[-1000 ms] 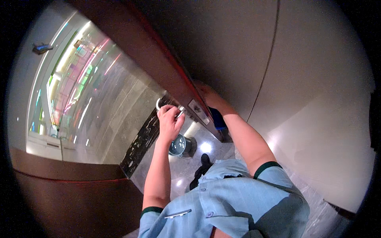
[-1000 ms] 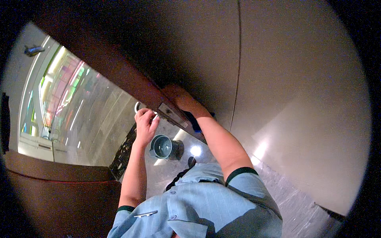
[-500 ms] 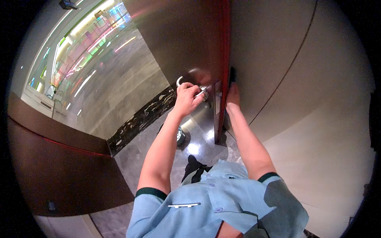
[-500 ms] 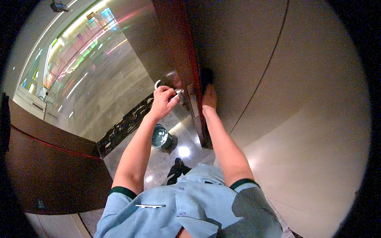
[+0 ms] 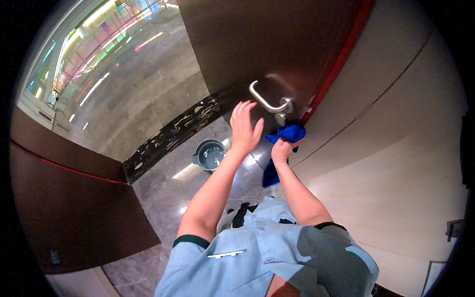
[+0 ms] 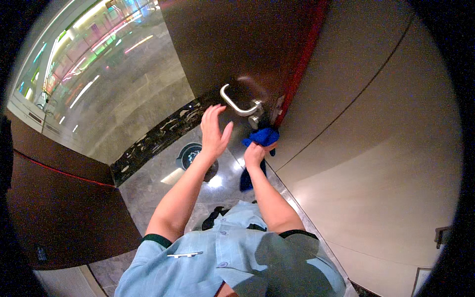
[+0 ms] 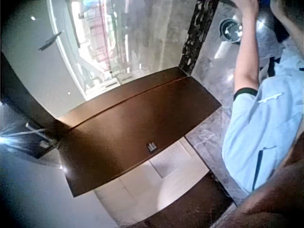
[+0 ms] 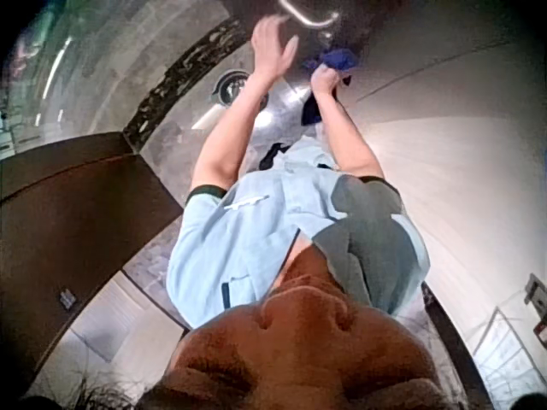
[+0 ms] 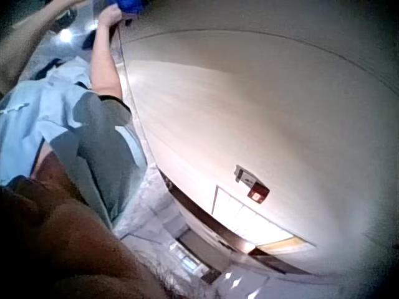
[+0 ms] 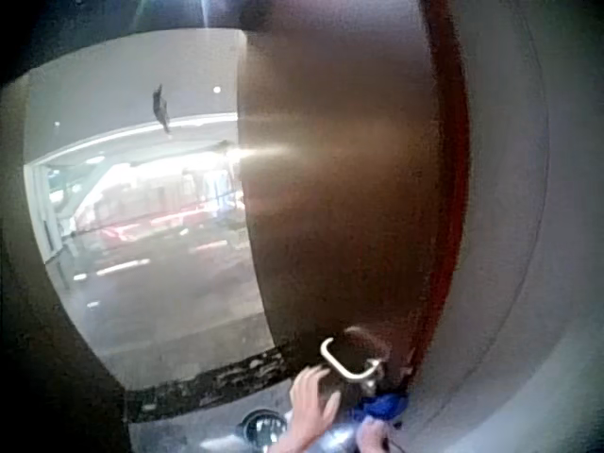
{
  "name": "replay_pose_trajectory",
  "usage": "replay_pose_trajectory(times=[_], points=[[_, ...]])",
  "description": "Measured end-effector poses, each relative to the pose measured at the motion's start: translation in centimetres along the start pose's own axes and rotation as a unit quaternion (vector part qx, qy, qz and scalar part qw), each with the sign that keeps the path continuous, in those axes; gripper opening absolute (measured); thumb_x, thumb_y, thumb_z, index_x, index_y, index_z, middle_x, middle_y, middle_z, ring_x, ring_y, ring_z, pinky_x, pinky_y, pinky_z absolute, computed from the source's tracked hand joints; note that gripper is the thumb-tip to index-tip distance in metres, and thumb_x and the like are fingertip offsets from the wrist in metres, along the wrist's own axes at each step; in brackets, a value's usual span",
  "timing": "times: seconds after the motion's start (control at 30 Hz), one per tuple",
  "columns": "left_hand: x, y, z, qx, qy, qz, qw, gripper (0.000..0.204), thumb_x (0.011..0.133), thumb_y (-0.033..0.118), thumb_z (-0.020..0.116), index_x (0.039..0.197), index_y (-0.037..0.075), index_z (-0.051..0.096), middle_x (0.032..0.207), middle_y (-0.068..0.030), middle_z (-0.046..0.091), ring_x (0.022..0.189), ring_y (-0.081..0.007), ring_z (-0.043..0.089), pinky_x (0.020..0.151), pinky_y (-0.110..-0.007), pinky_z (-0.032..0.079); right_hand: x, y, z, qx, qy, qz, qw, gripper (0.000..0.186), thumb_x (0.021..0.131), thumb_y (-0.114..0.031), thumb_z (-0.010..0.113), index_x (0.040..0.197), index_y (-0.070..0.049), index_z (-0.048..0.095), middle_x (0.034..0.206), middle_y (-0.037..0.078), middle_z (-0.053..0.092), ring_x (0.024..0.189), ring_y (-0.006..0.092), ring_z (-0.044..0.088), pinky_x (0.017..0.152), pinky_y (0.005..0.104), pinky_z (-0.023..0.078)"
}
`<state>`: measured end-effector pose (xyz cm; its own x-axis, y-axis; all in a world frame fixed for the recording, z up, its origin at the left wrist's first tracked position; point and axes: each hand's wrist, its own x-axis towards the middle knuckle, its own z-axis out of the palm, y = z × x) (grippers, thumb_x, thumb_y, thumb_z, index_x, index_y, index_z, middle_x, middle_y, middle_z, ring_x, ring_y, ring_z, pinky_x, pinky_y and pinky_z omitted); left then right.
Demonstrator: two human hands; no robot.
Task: The person wipes a control panel on a wall and a large door surface using a blue cloth.
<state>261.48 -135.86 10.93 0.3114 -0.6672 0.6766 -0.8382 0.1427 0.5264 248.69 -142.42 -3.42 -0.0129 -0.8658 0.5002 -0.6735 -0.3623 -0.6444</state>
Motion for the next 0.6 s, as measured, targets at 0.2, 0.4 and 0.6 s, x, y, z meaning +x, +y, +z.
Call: replay_pose_trajectory(times=[0.2, 0.4, 0.6], points=[[-9.8, -6.7, -2.2, -0.141, -0.119, -0.202, 0.962, 0.048, 0.084, 0.016, 0.063, 0.126, 0.004, 0.044, 0.113, -0.0156, 0.057, 0.104, -0.029, 0.056, 0.09, -0.037, 0.045, 0.8, -4.0, -0.4, 0.347, 0.147, 0.278, 0.884, 0.031, 0.091, -0.019, 0.056, 0.108, 0.006, 0.05, 0.107, 0.013, 0.057, 0.096, 0.0219, 0.053, 0.09, 0.037, 0.041], [-10.4, -6.4, -3.1, -0.363, -0.153, -0.346, 0.851, 0.043, 0.091, 0.022, 0.058, 0.127, 0.004, 0.045, 0.106, -0.0077, 0.06, 0.089, -0.0117, 0.057, 0.079, -0.026, 0.046, 7.0, -15.7, -9.6, 0.696, 0.026, 0.284, 0.659, 0.034, 0.1, -0.019, 0.04, 0.124, 0.004, 0.045, 0.127, 0.014, 0.05, 0.111, 0.0247, 0.052, 0.098, 0.0378, 0.042], [-12.9, -9.3, -6.4, -0.376, -0.162, -0.368, 0.835, 0.039, 0.09, 0.019, 0.058, 0.125, 0.005, 0.047, 0.094, -0.0041, 0.06, 0.081, -0.0092, 0.056, 0.071, -0.025, 0.047, 8.2, -18.3, -7.7, 0.18, 0.085, -0.163, 0.966, 0.042, 0.094, -0.014, 0.052, 0.127, 0.006, 0.036, 0.125, 0.019, 0.048, 0.113, 0.0304, 0.049, 0.101, 0.0397, 0.035]])
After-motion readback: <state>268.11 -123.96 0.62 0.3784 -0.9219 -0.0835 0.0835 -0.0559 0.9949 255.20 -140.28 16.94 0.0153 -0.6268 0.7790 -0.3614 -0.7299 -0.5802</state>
